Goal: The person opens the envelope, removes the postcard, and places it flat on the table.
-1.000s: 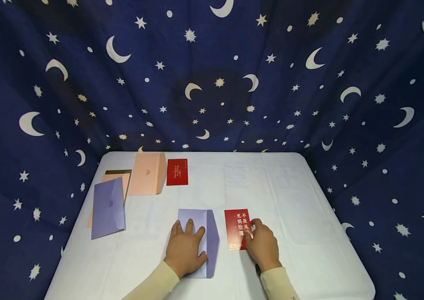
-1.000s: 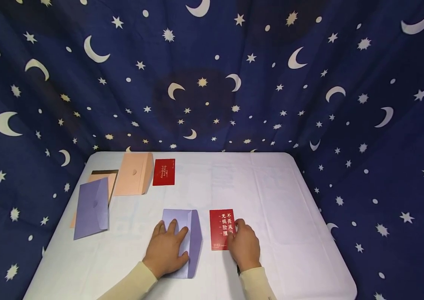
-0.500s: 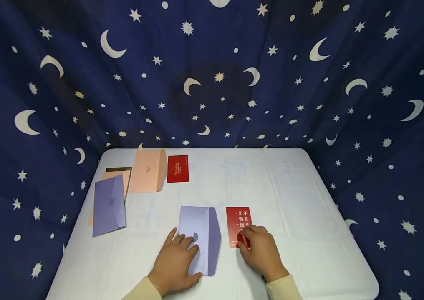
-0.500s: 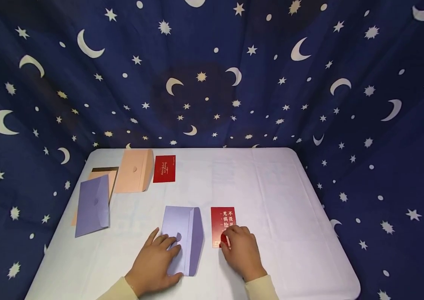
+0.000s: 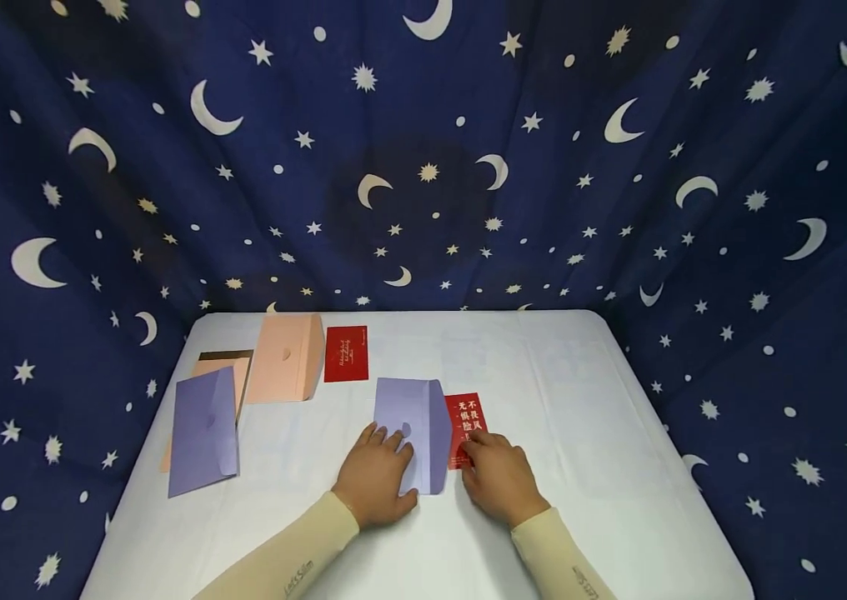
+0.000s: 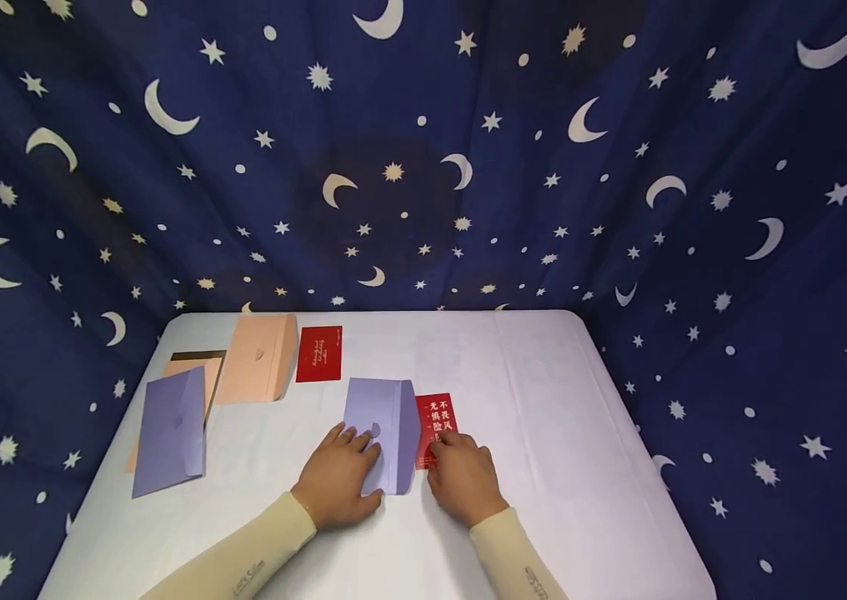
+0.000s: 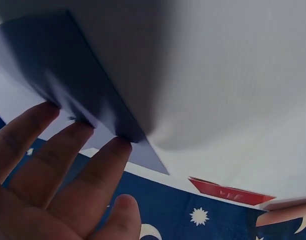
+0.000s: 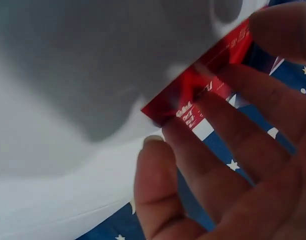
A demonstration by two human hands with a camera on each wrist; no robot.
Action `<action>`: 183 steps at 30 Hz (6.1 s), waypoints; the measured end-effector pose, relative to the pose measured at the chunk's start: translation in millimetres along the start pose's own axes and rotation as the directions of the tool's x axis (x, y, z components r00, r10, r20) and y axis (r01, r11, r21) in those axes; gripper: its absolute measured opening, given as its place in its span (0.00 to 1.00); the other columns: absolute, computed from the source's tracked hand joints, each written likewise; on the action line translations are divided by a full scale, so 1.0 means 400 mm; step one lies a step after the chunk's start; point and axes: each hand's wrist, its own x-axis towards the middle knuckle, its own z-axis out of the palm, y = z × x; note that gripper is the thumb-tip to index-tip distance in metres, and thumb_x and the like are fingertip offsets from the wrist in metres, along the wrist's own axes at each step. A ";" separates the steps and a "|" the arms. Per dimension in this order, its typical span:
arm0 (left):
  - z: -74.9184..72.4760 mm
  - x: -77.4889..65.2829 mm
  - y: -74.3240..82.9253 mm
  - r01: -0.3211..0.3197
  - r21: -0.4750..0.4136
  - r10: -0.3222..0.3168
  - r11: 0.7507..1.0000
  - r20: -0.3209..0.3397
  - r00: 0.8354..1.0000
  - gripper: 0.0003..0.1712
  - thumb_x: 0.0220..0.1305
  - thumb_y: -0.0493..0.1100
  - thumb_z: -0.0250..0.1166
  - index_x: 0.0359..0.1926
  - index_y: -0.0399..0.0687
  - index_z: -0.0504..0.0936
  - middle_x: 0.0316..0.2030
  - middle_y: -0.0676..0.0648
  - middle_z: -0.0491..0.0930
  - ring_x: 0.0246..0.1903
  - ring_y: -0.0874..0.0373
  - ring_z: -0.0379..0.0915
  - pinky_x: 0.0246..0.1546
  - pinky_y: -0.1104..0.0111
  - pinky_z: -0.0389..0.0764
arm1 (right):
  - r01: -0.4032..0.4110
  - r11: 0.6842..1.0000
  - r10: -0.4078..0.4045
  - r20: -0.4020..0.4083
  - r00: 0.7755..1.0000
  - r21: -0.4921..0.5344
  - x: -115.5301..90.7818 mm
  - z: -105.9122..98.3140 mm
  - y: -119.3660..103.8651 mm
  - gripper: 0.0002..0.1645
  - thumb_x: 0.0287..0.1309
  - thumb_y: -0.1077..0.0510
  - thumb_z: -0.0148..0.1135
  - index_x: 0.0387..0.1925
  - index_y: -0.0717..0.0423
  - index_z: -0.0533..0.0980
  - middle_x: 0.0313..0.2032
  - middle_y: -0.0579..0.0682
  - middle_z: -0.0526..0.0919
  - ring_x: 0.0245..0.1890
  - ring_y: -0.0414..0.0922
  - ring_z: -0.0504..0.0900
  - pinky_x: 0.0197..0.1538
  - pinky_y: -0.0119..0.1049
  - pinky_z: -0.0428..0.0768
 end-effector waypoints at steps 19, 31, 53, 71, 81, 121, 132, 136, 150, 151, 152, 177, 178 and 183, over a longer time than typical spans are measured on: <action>0.034 0.313 -0.191 0.220 0.074 -0.226 0.973 0.097 0.969 0.35 0.49 0.61 0.61 0.56 0.47 0.79 0.56 0.42 0.79 0.52 0.38 0.75 0.65 0.45 0.61 | -0.114 0.984 0.141 0.208 0.968 -0.138 0.322 0.061 0.064 0.37 0.54 0.50 0.60 0.68 0.50 0.71 0.70 0.51 0.68 0.61 0.60 0.68 0.50 0.59 0.71; 0.045 0.312 -0.190 0.225 0.113 -0.236 0.968 0.095 0.967 0.35 0.48 0.60 0.64 0.57 0.50 0.78 0.52 0.45 0.77 0.46 0.46 0.67 0.46 0.49 0.65 | -0.160 0.983 0.175 0.186 0.967 -0.094 0.357 0.093 0.080 0.40 0.55 0.48 0.61 0.71 0.48 0.67 0.72 0.51 0.64 0.64 0.61 0.64 0.52 0.59 0.70; 0.018 -0.074 -0.064 0.292 -0.022 -0.292 0.956 -0.052 0.955 0.30 0.57 0.65 0.67 0.54 0.54 0.82 0.59 0.43 0.77 0.59 0.41 0.70 0.59 0.38 0.62 | -0.102 0.994 0.102 0.006 0.995 -0.027 0.001 0.059 -0.096 0.41 0.51 0.32 0.70 0.62 0.48 0.77 0.63 0.61 0.74 0.60 0.63 0.71 0.46 0.59 0.75; -0.149 -0.313 -0.477 0.774 -0.093 -0.769 0.626 0.088 0.633 0.51 0.49 0.66 0.73 0.63 0.36 0.70 0.56 0.16 0.59 0.50 0.07 0.54 0.34 0.18 0.59 | -0.122 0.993 0.121 0.043 0.992 0.006 -0.114 0.045 -0.131 0.38 0.49 0.34 0.72 0.59 0.46 0.79 0.63 0.61 0.74 0.60 0.63 0.71 0.43 0.59 0.76; -0.146 -0.338 -0.537 0.793 -0.052 -0.765 0.607 0.232 0.601 0.52 0.49 0.67 0.69 0.60 0.28 0.69 0.44 0.14 0.68 0.36 0.16 0.67 0.27 0.36 0.73 | -0.128 0.992 0.127 0.070 0.989 0.015 -0.122 0.044 -0.124 0.38 0.52 0.31 0.68 0.62 0.44 0.77 0.65 0.59 0.72 0.62 0.61 0.69 0.45 0.59 0.76; -0.136 -0.348 -0.178 0.632 -0.118 -0.640 0.766 -0.056 0.766 0.56 0.42 0.73 0.67 0.70 0.52 0.69 0.43 0.27 0.65 0.28 0.32 0.65 0.10 0.49 0.68 | -0.137 0.990 0.137 0.027 0.990 0.022 -0.111 0.040 -0.115 0.38 0.49 0.32 0.71 0.59 0.44 0.79 0.63 0.58 0.73 0.60 0.60 0.70 0.42 0.59 0.76; -0.063 -0.224 -0.022 0.547 -0.073 -0.550 0.834 -0.053 0.833 0.54 0.39 0.75 0.65 0.67 0.56 0.74 0.45 0.33 0.69 0.29 0.39 0.66 0.12 0.55 0.67 | -0.133 0.991 0.133 0.017 0.991 0.011 -0.112 0.040 -0.121 0.37 0.49 0.33 0.71 0.58 0.43 0.79 0.62 0.57 0.74 0.60 0.59 0.70 0.42 0.57 0.76; -0.046 -0.186 0.015 0.540 -0.065 -0.544 0.839 -0.058 0.837 0.52 0.38 0.74 0.66 0.64 0.53 0.77 0.46 0.33 0.70 0.32 0.37 0.68 0.15 0.51 0.70 | -0.119 0.993 0.119 0.015 0.993 0.024 -0.113 0.044 -0.123 0.37 0.50 0.33 0.71 0.59 0.44 0.79 0.63 0.58 0.73 0.60 0.60 0.70 0.42 0.58 0.76; -0.025 -0.187 0.024 0.510 -0.035 -0.511 0.859 -0.043 0.858 0.52 0.45 0.82 0.62 0.63 0.53 0.79 0.44 0.34 0.71 0.36 0.36 0.70 0.15 0.50 0.74 | -0.089 0.996 0.089 -0.008 0.996 -0.006 -0.120 0.052 -0.122 0.38 0.50 0.33 0.71 0.60 0.45 0.79 0.63 0.59 0.73 0.60 0.61 0.70 0.41 0.58 0.78; -0.023 -0.187 0.018 0.497 -0.032 -0.499 0.867 -0.047 0.866 0.51 0.46 0.81 0.62 0.62 0.53 0.79 0.43 0.35 0.71 0.35 0.37 0.70 0.14 0.51 0.74 | -0.089 0.996 0.089 -0.007 0.996 -0.006 -0.120 0.053 -0.122 0.38 0.50 0.33 0.70 0.60 0.45 0.79 0.63 0.59 0.73 0.60 0.61 0.70 0.41 0.58 0.78; -0.023 -0.186 0.013 0.483 -0.028 -0.483 0.875 -0.051 0.874 0.49 0.48 0.80 0.62 0.62 0.54 0.80 0.42 0.35 0.72 0.35 0.39 0.70 0.14 0.52 0.73 | -0.090 0.996 0.090 -0.007 0.996 -0.003 -0.119 0.053 -0.122 0.39 0.50 0.33 0.70 0.60 0.45 0.79 0.63 0.59 0.73 0.60 0.61 0.70 0.41 0.58 0.78; -0.031 -0.215 -0.056 0.331 -0.058 -0.326 0.942 0.080 0.942 0.46 0.43 0.73 0.68 0.67 0.71 0.74 0.53 0.45 0.69 0.50 0.43 0.63 0.40 0.27 0.68 | 0.116 0.992 -0.105 0.167 0.980 -0.053 0.037 0.008 -0.285 0.49 0.45 0.26 0.68 0.70 0.32 0.68 0.59 0.59 0.75 0.44 0.59 0.79 0.37 0.54 0.78; -0.029 -0.213 -0.057 0.326 -0.059 -0.321 0.943 0.083 0.943 0.47 0.43 0.74 0.69 0.67 0.72 0.74 0.53 0.45 0.69 0.50 0.43 0.63 0.40 0.26 0.67 | 0.122 0.990 -0.107 0.180 0.978 -0.070 0.042 0.014 -0.290 0.50 0.44 0.24 0.68 0.70 0.31 0.68 0.58 0.59 0.75 0.42 0.59 0.79 0.36 0.54 0.78; -0.025 -0.210 -0.060 0.327 -0.063 -0.319 0.943 0.110 0.941 0.49 0.43 0.78 0.68 0.68 0.75 0.72 0.54 0.45 0.69 0.52 0.43 0.63 0.43 0.21 0.59 | 0.132 0.983 -0.103 0.215 0.971 -0.129 0.055 0.034 -0.304 0.50 0.39 0.22 0.69 0.67 0.29 0.71 0.49 0.57 0.77 0.36 0.55 0.75 0.31 0.50 0.74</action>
